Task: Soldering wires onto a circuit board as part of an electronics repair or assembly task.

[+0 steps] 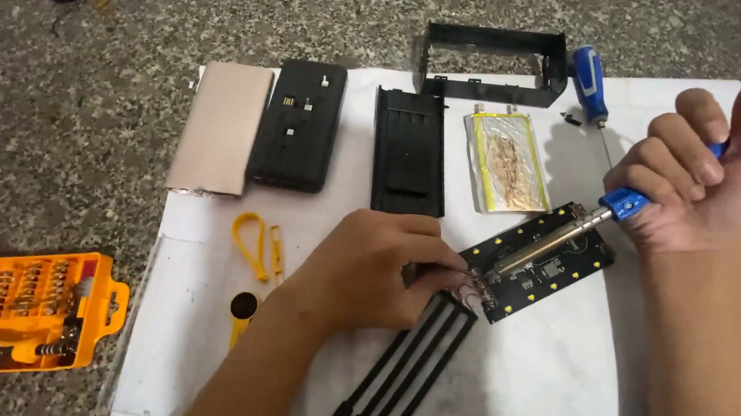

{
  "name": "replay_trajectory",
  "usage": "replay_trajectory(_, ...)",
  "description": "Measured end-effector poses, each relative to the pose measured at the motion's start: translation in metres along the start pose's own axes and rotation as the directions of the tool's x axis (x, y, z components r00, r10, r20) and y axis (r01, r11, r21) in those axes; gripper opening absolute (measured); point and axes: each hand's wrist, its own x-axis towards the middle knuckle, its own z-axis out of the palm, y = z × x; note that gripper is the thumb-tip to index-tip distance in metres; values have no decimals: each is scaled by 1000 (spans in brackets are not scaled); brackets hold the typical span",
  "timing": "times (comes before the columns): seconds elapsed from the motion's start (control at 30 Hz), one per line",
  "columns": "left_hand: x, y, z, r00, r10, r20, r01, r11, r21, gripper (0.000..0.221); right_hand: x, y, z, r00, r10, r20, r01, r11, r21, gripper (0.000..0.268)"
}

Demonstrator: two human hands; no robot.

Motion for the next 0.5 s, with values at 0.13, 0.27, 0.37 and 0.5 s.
replay_trajectory(0.13, 0, 0, 0, 1000, 12, 19, -13, 1000, 14, 4, 3, 5, -1, 999, 22, -26, -22, 1000, -4, 46)
replay_trajectory(0.27, -1, 0, 1, 1000, 10, -7, -10, 1000, 25, 4, 6, 6, -3, 998, 68, -16, -67, 997, 33, 44)
replay_trajectory(0.37, 0, 0, 1, 1000, -10, -7, 10, 999, 39, 3, 5, 3, -7, 997, 59, -50, -59, 998, 6, 42)
replay_trajectory(0.5, 0, 3, -1, 1000, -17, -22, 17, 1000, -3, 3, -1, -1, -9, 994, 37, -101, -33, 999, 40, 38)
